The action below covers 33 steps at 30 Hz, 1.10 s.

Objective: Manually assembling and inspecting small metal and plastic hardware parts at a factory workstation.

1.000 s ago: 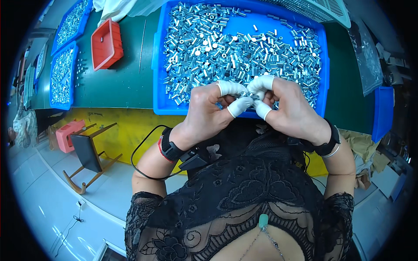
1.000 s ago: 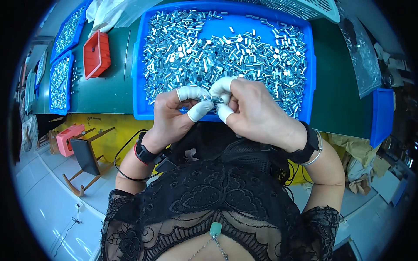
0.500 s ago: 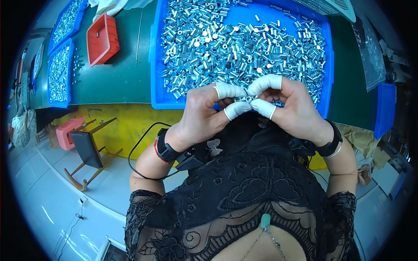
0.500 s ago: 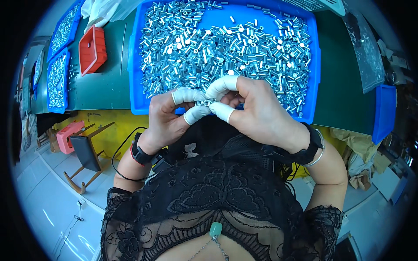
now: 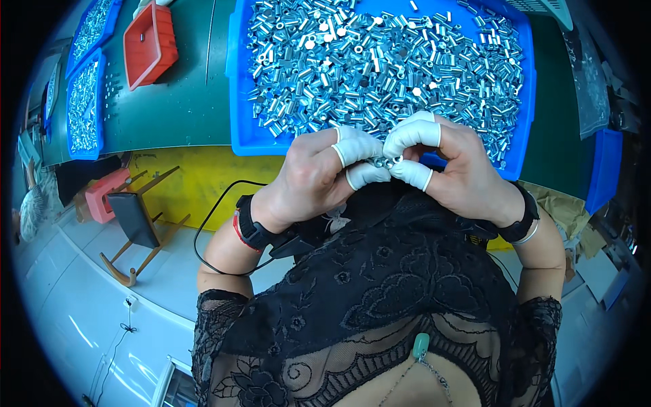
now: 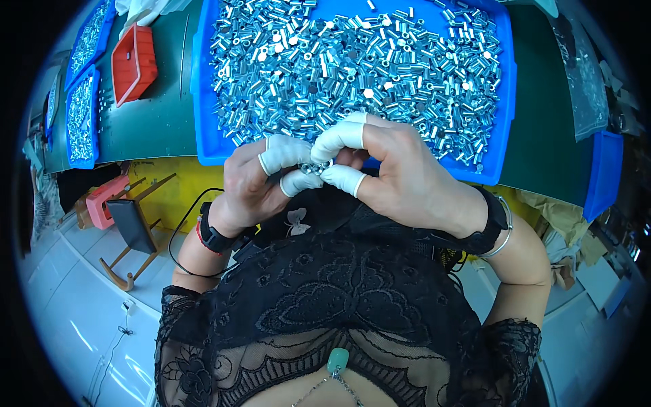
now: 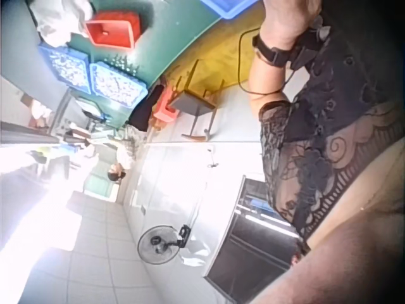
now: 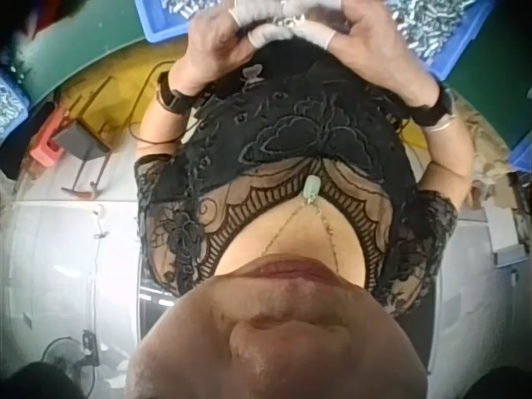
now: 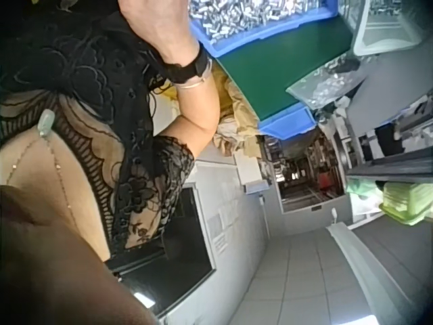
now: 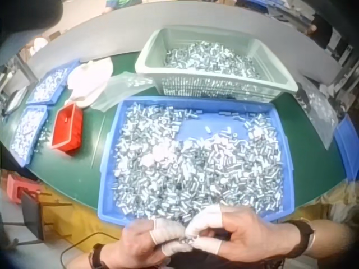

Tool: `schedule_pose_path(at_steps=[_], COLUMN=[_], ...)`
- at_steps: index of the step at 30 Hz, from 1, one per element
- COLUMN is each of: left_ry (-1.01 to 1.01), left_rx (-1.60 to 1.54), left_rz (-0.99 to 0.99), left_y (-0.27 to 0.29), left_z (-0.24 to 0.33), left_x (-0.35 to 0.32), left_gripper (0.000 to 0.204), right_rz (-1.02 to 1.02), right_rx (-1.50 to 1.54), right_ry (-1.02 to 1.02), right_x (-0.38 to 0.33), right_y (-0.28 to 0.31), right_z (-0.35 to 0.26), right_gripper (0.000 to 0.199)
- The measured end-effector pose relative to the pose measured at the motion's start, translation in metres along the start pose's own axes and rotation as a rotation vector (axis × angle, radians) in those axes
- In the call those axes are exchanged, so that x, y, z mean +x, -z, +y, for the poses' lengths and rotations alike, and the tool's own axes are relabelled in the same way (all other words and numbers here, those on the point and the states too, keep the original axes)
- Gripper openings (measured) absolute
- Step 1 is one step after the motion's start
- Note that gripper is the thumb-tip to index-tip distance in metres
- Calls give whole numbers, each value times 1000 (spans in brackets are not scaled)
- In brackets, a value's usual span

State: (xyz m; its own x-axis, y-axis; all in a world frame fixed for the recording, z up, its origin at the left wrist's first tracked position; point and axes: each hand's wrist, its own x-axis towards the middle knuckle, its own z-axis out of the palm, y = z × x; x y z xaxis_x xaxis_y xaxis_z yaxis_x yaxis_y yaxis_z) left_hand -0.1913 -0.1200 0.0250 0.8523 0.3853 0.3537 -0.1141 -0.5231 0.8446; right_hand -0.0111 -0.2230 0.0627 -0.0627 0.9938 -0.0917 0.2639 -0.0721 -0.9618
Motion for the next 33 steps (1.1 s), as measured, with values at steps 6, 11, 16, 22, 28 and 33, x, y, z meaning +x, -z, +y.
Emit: schedule_pose_path(at_steps=[6,11,16,22,28,33], left_ry=[-69,-94,-23,84,157,179], left_rx=[37,12,4,-45,68,239], left_rz=[32,83,56,79,132,19], left_y=[-2,-2,10,-1,6,10], left_z=[-5,-9,-6,-7,8,18], left_x=[-1,4,7,7,18,35], left_gripper=[27,28,27,24,24,22], right_rz=[-9,-20,-43,-55,59,42], right_rx=[7,15,24,249,808,1099], right_ry=[2,-10,-8,-213,-468,-596], right_x=[1,6,19,9,19,25], right_y=[0,4,6,0,1,4], right_z=[3,3,-5,6,-6,2], right_gripper=[15,14,14,19,19,20])
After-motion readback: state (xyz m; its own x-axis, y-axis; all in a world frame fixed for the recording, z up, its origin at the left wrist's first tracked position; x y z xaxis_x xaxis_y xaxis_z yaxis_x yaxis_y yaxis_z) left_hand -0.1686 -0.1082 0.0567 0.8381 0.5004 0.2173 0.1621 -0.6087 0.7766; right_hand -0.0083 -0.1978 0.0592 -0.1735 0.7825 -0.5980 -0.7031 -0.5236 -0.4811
